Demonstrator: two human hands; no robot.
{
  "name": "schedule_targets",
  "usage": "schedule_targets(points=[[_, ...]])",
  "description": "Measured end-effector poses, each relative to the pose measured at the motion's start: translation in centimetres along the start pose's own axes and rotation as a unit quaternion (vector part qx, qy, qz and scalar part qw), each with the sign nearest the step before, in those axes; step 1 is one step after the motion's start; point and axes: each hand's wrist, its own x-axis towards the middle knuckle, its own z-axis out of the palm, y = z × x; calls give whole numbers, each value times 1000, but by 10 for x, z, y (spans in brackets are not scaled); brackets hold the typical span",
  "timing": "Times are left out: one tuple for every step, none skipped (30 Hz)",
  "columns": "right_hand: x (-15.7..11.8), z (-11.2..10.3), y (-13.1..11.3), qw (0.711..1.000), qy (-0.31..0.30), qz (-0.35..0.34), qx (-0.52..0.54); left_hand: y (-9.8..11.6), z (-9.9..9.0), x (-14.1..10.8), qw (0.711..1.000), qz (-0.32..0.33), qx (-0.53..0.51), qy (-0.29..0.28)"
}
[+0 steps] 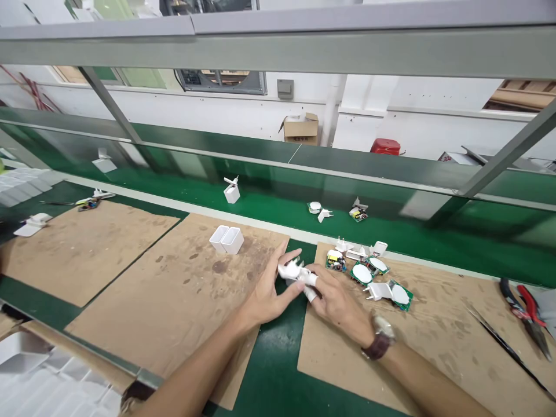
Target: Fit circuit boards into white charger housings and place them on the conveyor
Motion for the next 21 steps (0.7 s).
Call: schedule_targets(points=[[-1,2,-1,1000,-22,5,-17,1,0,0,1000,-7,3,7],[-2,3,-1,999,-36,8,-30,1,0,1,1000,-14,4,14],[-3,5,-1,998,-42,10,-35,2,0,1,1000,-18,4,21],[-5,7,0,998,-44,9,-34,2,0,2,999,-16,4,29],[-6,8,1,999,-40,6,-29,2,0,2,999,-8,3,39],[-8,10,2,999,-29,7,-23,2,-1,3,999,3,1,50],[-9,11,3,1000,-14,13,-18,1,-1,3,998,15,-2,61],[-11,13,4,1000,3,22,-15,0,-1,3,997,25,-6,72],[-12,13,4,999,21,28,-11,-2,-1,4,996,33,-10,79],[-12,13,5,999,34,29,-8,-3,-1,4,996,39,-13,84],[-12,13,4,999,36,25,-5,-5,-1,4,995,43,-13,88],[-11,11,4,999,30,16,-2,-6,-1,4,995,48,-11,91],[-9,9,3,1000,19,5,1,-6,-1,4,994,52,-6,94],[-7,7,2,1000,6,-3,4,-7,-1,4,994,55,-2,97],[-6,6,1,1000,-5,-4,6,-7,-1,4,994,55,1,99],[-5,5,0,1000,-12,-2,7,-7,-1,4,994,54,3,100],[-5,5,1,1000,-16,2,9,-6,-1,4,994,51,3,99],[-6,6,2,1000,-13,9,11,-6,-1,4,994,46,3,98],[-8,9,4,1000,-6,20,14,-5,-1,4,994,41,3,97],[-10,12,7,999,5,32,17,-5,-1,4,995,36,3,97],[-13,15,10,999,15,43,20,-4,-2,4,995,33,3,96]])
